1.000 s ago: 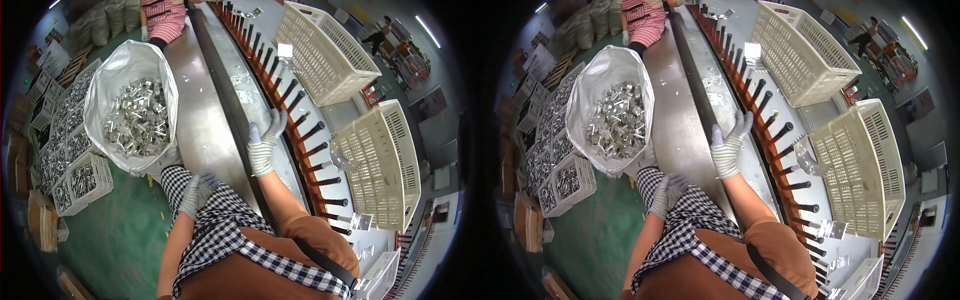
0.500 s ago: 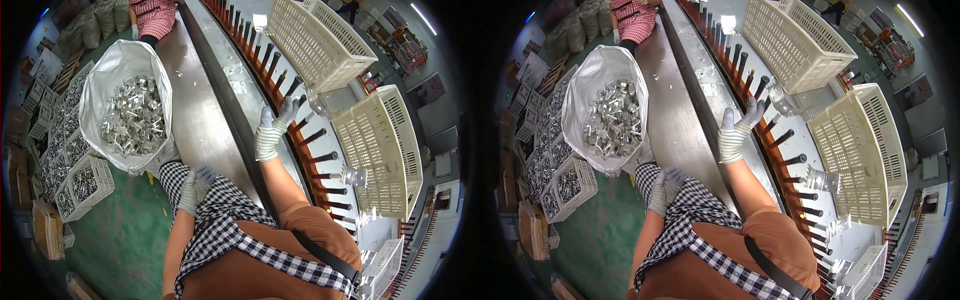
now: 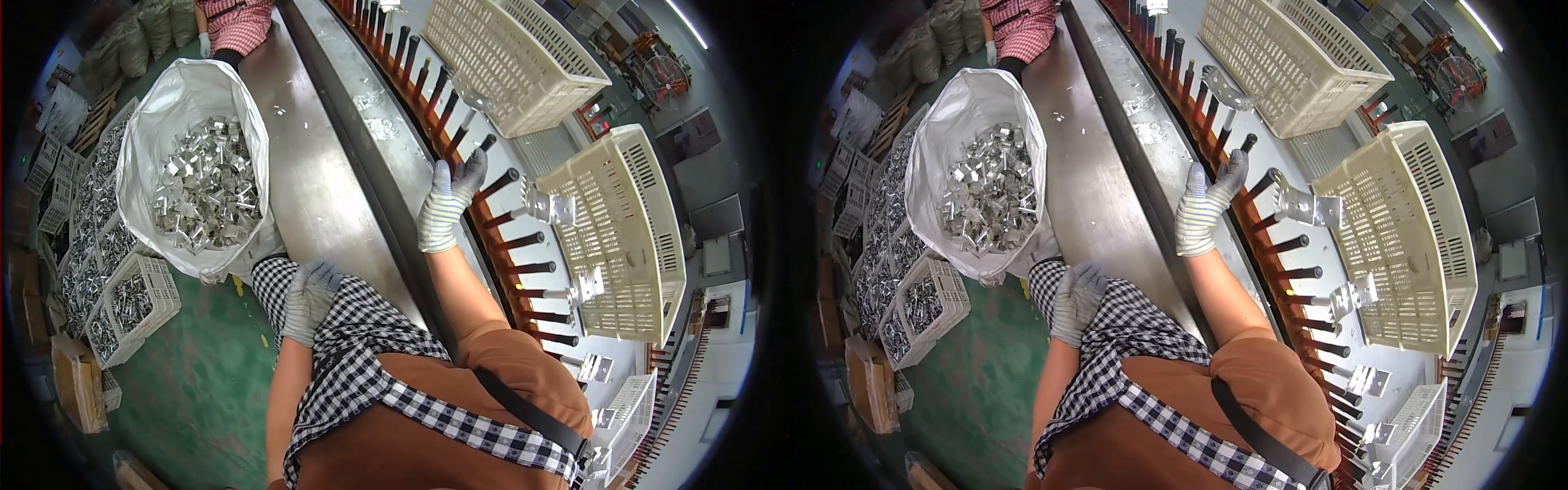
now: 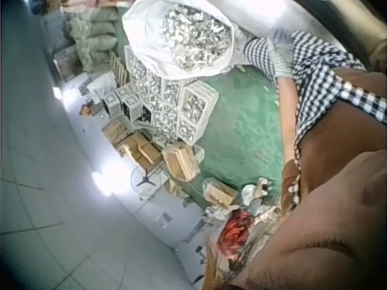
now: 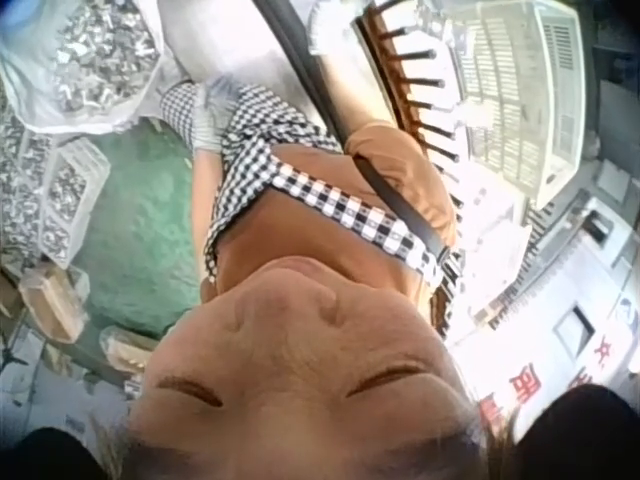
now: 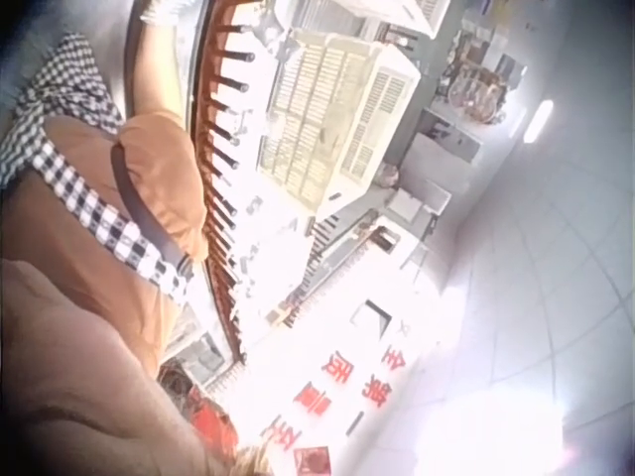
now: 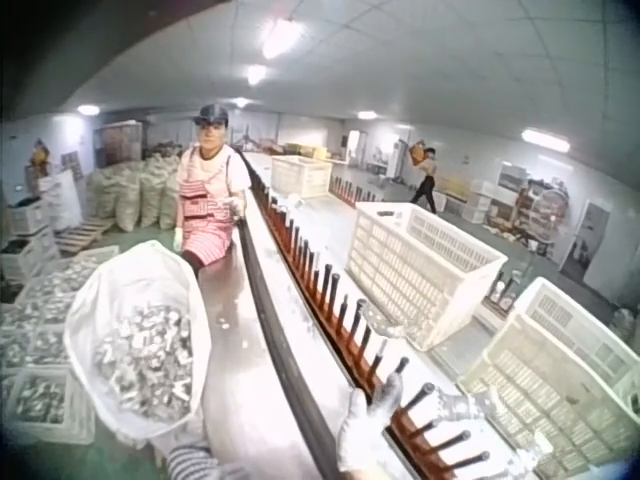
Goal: The person inspects and sorts small metal parts by hand, wearing striped gloves, on a workbench.
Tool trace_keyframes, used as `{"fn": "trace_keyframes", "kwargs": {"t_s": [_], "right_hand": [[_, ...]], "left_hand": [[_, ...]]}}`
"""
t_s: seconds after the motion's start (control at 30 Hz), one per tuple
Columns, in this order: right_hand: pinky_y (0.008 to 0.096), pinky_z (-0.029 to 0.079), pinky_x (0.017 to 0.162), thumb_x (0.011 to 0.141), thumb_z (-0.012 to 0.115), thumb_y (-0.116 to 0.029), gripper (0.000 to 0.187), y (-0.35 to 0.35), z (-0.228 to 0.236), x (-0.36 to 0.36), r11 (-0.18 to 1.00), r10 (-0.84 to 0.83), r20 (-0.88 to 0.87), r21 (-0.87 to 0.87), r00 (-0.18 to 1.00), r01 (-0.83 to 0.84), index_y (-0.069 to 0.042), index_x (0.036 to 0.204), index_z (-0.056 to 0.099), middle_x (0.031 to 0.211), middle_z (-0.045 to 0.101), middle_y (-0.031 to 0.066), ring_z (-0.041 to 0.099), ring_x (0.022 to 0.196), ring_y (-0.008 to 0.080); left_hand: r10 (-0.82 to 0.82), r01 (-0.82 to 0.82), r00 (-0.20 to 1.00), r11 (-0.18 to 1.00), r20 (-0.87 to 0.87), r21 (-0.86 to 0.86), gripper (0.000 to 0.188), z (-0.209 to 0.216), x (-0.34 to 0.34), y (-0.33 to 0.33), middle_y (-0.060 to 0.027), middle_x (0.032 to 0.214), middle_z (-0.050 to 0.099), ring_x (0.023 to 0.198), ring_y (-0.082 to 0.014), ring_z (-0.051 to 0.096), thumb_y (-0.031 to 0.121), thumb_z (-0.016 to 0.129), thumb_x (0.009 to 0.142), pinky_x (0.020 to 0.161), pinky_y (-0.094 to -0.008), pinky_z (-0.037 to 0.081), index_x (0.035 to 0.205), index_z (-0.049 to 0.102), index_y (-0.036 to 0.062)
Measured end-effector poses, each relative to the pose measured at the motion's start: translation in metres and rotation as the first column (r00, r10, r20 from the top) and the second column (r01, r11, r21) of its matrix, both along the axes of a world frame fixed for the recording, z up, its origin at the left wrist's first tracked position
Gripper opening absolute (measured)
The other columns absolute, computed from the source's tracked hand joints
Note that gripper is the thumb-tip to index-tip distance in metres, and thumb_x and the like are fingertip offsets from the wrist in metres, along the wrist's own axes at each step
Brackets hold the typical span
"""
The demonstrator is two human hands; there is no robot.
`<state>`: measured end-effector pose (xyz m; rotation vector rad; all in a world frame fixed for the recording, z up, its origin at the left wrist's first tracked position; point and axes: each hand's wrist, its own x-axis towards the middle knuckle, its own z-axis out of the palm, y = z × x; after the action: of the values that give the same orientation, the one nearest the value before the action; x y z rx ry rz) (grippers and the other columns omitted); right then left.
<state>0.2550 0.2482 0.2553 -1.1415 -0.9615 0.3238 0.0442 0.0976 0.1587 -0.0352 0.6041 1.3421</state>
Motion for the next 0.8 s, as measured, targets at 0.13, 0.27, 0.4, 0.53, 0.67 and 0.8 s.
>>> {"fn": "trace_keyframes", "kwargs": {"t_s": [0.13,0.27,0.4,0.53,0.67,0.8], "right_hand": [[0.0394,0.021,0.106,0.081,0.055,-0.008,0.060,-0.002,0.000,0.002,1.000,0.012,-0.018,0.019,1.000,-0.012,-0.002,0.133,0.025,0.135,0.026,0.0133,0.026,0.127,0.0242],[0.0413,0.023,0.105,0.081,0.056,-0.009,0.061,-0.007,-0.001,0.008,0.999,-0.017,0.114,0.042,0.993,0.013,-0.002,0.133,0.025,0.136,0.023,0.0139,0.025,0.126,0.0241],[0.0418,0.025,0.103,0.080,0.058,-0.012,0.064,-0.017,0.005,0.005,0.995,-0.076,0.181,0.071,0.981,0.064,-0.001,0.133,0.024,0.138,0.019,0.0153,0.026,0.124,0.0278],[0.0429,0.024,0.104,0.078,0.059,-0.015,0.065,-0.013,0.009,0.009,0.991,-0.119,0.425,-0.002,0.897,0.132,0.003,0.132,0.026,0.139,0.014,0.0203,0.023,0.126,0.0327],[0.0398,0.023,0.105,0.075,0.065,-0.020,0.066,0.026,0.016,0.027,0.972,-0.058,0.474,-0.175,0.879,0.158,0.008,0.127,0.034,0.137,0.022,0.0242,0.023,0.127,0.0331],[0.0392,0.030,0.098,0.078,0.063,-0.028,0.064,0.062,0.046,0.032,0.979,-0.188,0.528,0.035,0.828,0.200,0.007,0.125,0.038,0.125,0.038,0.0216,0.040,0.111,0.0323]], "left_hand": [[0.003,-0.003,1.000,1.000,0.017,-0.013,0.036,0.002,0.000,0.000,-0.0140,0.102,0.058,0.096,-0.0259,0.056,0.032,0.049,0.089,0.088,-0.0391,0.046,0.104,0.053,0.0001],[-0.003,0.003,1.000,1.000,0.023,-0.012,0.036,0.004,0.000,0.001,-0.0137,0.102,0.058,0.096,-0.0256,0.056,0.033,0.049,0.089,0.088,-0.0389,0.046,0.104,0.054,0.0002],[0.013,-0.012,0.999,1.000,0.032,-0.022,0.035,0.007,0.001,0.003,-0.0138,0.102,0.058,0.095,-0.0251,0.056,0.032,0.050,0.089,0.088,-0.0386,0.047,0.103,0.054,0.0005],[0.045,-0.044,0.998,0.998,0.041,-0.037,0.034,0.003,-0.001,0.001,-0.0135,0.101,0.058,0.094,-0.0253,0.056,0.032,0.052,0.087,0.087,-0.0388,0.047,0.102,0.054,0.0010],[0.023,-0.023,0.999,1.000,0.039,0.005,0.040,0.001,0.002,0.000,-0.0146,0.102,0.056,0.097,-0.0265,0.053,0.032,0.060,0.082,0.090,-0.0402,0.044,0.105,0.052,0.0004],[-0.004,-0.002,0.994,0.999,0.113,0.050,0.039,0.001,0.003,0.001,-0.0149,0.104,0.055,0.098,-0.0267,0.053,0.030,0.060,0.082,0.090,-0.0396,0.043,0.106,0.051,0.0006]]}}
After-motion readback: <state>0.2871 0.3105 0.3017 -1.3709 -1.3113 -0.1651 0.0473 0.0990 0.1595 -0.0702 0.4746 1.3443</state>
